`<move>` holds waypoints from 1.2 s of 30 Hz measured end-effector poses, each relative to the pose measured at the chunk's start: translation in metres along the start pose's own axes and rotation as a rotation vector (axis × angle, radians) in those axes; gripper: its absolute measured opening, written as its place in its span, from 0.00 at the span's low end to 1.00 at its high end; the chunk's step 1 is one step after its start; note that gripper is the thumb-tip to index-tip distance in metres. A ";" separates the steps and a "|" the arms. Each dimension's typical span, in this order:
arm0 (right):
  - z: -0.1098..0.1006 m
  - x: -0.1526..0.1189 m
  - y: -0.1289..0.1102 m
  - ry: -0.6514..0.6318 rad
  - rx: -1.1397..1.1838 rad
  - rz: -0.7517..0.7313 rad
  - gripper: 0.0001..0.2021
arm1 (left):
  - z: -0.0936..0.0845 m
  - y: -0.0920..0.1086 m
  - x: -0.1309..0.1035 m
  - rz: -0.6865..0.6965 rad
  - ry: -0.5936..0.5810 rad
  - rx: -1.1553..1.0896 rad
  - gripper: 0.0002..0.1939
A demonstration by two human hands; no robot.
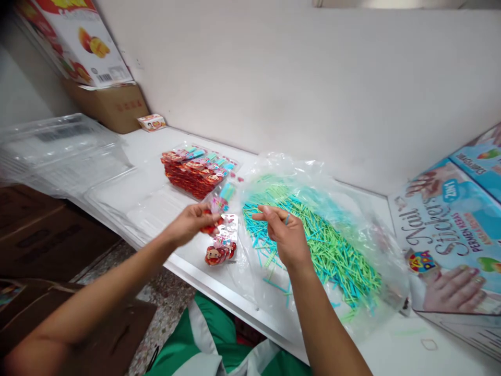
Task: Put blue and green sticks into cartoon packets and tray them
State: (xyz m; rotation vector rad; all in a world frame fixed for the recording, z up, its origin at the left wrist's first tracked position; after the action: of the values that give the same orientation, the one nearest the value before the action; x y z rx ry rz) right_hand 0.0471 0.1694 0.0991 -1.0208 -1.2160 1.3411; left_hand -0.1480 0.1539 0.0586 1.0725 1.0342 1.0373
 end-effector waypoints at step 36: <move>-0.101 -0.024 0.081 0.174 -0.088 0.279 0.15 | -0.200 0.092 0.177 -0.067 0.379 1.848 0.27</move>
State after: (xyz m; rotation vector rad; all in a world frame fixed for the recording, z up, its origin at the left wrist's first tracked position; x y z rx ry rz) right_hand 0.1385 0.1605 0.0047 -1.3801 -1.0364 1.3865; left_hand -0.3216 0.3746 0.0925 2.2179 2.4110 -0.1100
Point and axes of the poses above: each hand's wrist, its own x-axis towards the middle knuckle, its own z-axis out of the palm, y = z × x, the point moved 10 cm from there along x, towards the middle knuckle, and after that the axes turned 3 degrees about x, right-handed, at the moved point
